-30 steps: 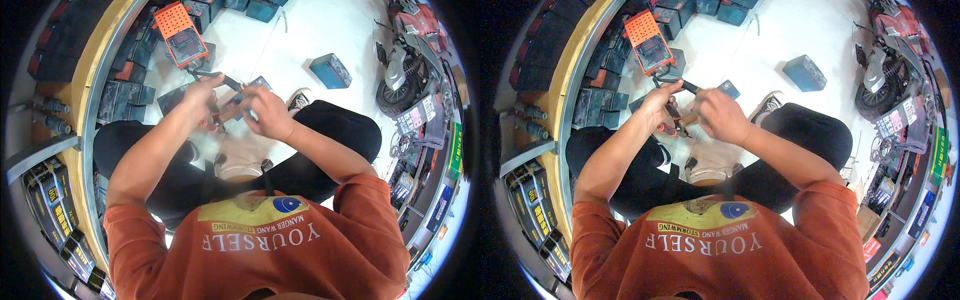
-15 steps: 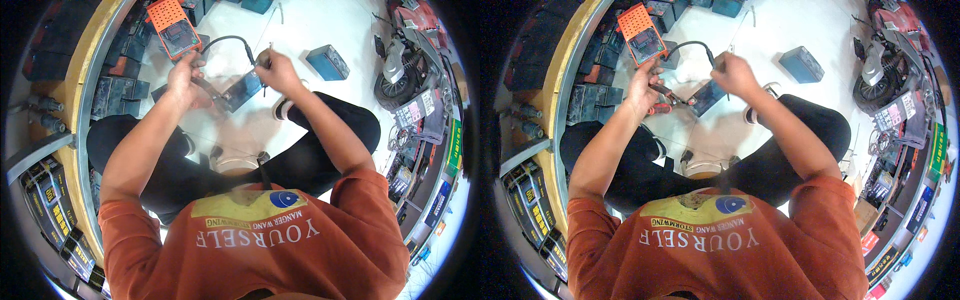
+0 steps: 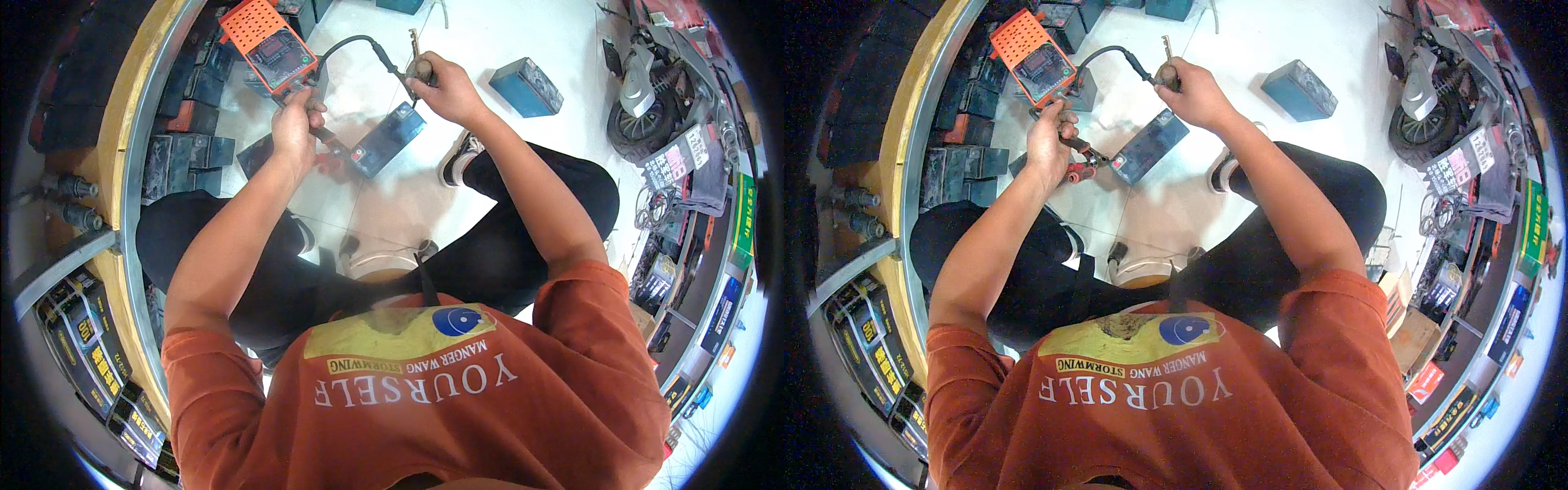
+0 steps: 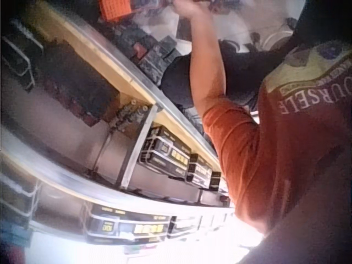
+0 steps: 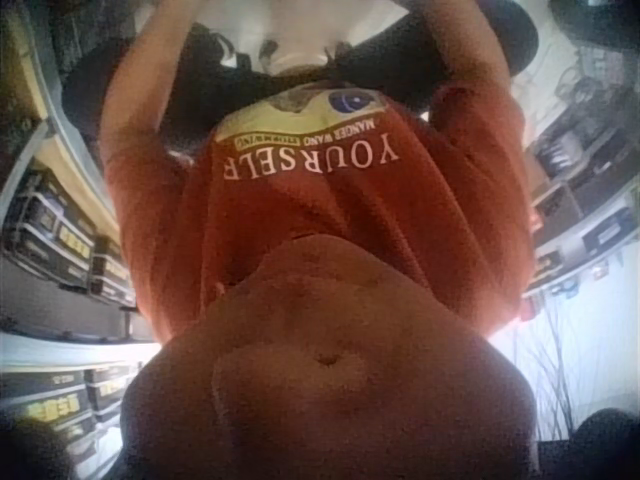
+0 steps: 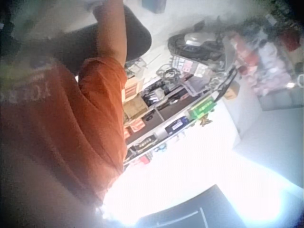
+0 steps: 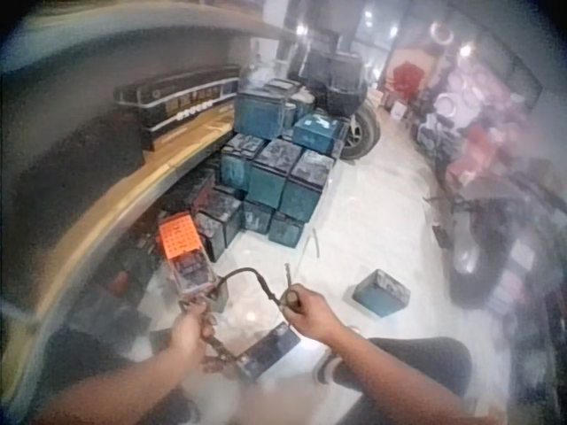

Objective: The person sits on the floor and uses a battery tester to check the voltage of several small batteries. They connect the tester clamps to the terminals of each battery, observe the digital readout, and then move to the next unit.

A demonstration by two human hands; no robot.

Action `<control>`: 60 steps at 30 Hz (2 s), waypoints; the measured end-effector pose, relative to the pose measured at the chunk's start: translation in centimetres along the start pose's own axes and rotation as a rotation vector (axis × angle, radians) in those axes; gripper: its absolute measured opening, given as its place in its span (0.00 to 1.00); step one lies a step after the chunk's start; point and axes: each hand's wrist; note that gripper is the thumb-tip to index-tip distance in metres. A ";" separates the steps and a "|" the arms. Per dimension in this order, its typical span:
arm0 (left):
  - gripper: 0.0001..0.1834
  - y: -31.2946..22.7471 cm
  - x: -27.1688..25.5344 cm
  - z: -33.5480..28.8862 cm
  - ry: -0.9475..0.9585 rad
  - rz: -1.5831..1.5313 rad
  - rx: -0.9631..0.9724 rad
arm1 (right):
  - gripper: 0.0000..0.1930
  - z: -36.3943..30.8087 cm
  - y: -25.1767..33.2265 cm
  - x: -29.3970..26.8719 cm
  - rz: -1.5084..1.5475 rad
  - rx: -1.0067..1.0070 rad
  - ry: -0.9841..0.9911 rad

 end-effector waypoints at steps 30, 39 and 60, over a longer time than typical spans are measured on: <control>0.11 0.4 1.0 -1.1 0.011 0.083 -0.003 | 0.12 -0.7 0.2 -0.2 0.024 0.021 0.010; 0.11 0.4 1.7 -1.8 0.031 0.115 0.025 | 0.13 -0.9 -0.2 -0.1 0.020 0.023 0.001; 0.13 1.4 2.7 -1.1 -0.028 0.079 0.011 | 0.11 -0.8 1.7 0.8 -0.184 -0.153 0.092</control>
Point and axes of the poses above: each hand's wrist, its own z-axis towards the middle knuckle, its own x-axis out of the palm, y = z × x, and after that the axes turned 15 degrees about -y, right-handed
